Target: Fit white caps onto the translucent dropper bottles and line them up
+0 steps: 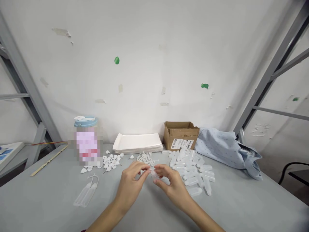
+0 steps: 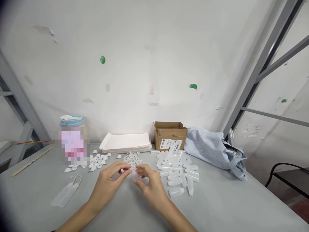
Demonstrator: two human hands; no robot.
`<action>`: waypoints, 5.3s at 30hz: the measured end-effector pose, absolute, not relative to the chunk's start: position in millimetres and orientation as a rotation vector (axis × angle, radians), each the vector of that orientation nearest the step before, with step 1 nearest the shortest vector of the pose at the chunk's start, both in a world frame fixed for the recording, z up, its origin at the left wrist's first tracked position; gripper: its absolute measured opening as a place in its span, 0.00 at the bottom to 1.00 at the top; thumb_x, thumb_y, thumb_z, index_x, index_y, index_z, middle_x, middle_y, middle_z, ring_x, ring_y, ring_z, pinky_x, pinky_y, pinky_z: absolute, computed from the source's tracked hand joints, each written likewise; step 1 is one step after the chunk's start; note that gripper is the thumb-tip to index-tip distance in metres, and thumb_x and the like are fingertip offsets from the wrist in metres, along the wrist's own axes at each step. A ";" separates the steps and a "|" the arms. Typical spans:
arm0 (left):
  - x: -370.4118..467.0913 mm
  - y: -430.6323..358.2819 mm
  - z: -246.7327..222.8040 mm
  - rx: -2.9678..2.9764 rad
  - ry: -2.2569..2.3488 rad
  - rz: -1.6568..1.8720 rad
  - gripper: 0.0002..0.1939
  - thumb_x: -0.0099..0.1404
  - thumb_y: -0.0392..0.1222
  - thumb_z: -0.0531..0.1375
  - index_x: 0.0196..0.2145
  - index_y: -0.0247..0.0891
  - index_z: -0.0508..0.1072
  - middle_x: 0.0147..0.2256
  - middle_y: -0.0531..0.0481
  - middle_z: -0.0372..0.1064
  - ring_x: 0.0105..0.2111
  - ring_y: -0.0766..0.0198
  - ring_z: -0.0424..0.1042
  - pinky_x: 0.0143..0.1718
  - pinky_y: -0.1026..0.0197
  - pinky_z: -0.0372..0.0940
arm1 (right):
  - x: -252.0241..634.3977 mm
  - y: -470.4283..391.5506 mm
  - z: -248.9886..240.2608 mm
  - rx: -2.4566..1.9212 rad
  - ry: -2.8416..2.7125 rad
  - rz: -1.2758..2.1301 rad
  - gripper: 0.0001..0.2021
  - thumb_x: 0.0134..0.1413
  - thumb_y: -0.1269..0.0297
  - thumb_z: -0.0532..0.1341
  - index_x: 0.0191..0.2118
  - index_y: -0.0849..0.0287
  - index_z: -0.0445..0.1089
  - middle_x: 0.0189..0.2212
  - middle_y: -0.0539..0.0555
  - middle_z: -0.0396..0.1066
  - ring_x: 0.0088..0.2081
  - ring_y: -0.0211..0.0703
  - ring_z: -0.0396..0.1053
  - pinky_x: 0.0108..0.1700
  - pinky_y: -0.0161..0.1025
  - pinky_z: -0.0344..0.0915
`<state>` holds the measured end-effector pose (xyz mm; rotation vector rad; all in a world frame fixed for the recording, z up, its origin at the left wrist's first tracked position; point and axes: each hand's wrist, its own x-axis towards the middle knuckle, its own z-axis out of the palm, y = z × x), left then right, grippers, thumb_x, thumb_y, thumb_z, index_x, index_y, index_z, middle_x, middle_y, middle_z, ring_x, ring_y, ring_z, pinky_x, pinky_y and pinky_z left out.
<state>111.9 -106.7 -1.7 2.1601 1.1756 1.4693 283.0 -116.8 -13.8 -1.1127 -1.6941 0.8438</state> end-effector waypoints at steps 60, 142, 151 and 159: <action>118.0 -118.9 -1.7 2.432 0.932 1.559 0.10 0.64 0.30 0.55 0.41 0.39 0.69 0.35 0.47 0.71 0.36 0.60 0.70 0.36 0.59 0.68 | 278.5 -122.7 -10.7 -0.966 -1.290 1.127 0.13 0.42 0.60 0.69 0.34 0.59 0.72 0.31 0.53 0.75 0.35 0.45 0.72 0.39 0.41 0.68; -61.0 -110.1 0.7 2.226 1.430 0.370 0.24 0.47 0.40 0.64 0.44 0.46 0.70 0.42 0.52 0.62 0.48 0.54 0.59 0.49 0.56 0.61 | 128.4 -108.1 -42.7 -1.141 -2.035 0.951 0.17 0.44 0.74 0.61 0.44 0.62 0.68 0.40 0.58 0.69 0.42 0.49 0.66 0.45 0.45 0.63; -61.4 -110.4 -0.7 2.201 1.469 0.315 0.24 0.47 0.39 0.64 0.45 0.45 0.69 0.43 0.51 0.61 0.50 0.53 0.57 0.52 0.54 0.58 | 128.9 -106.6 -42.7 -1.064 -2.067 0.927 0.17 0.43 0.75 0.61 0.43 0.62 0.70 0.39 0.57 0.70 0.41 0.48 0.66 0.45 0.43 0.63; -64.9 -110.7 -4.7 2.232 1.434 0.381 0.25 0.47 0.41 0.64 0.46 0.47 0.69 0.43 0.52 0.61 0.49 0.53 0.58 0.51 0.54 0.59 | 128.6 -106.4 -39.6 -1.083 -2.088 0.923 0.16 0.43 0.76 0.61 0.42 0.61 0.71 0.38 0.56 0.70 0.40 0.48 0.66 0.44 0.43 0.63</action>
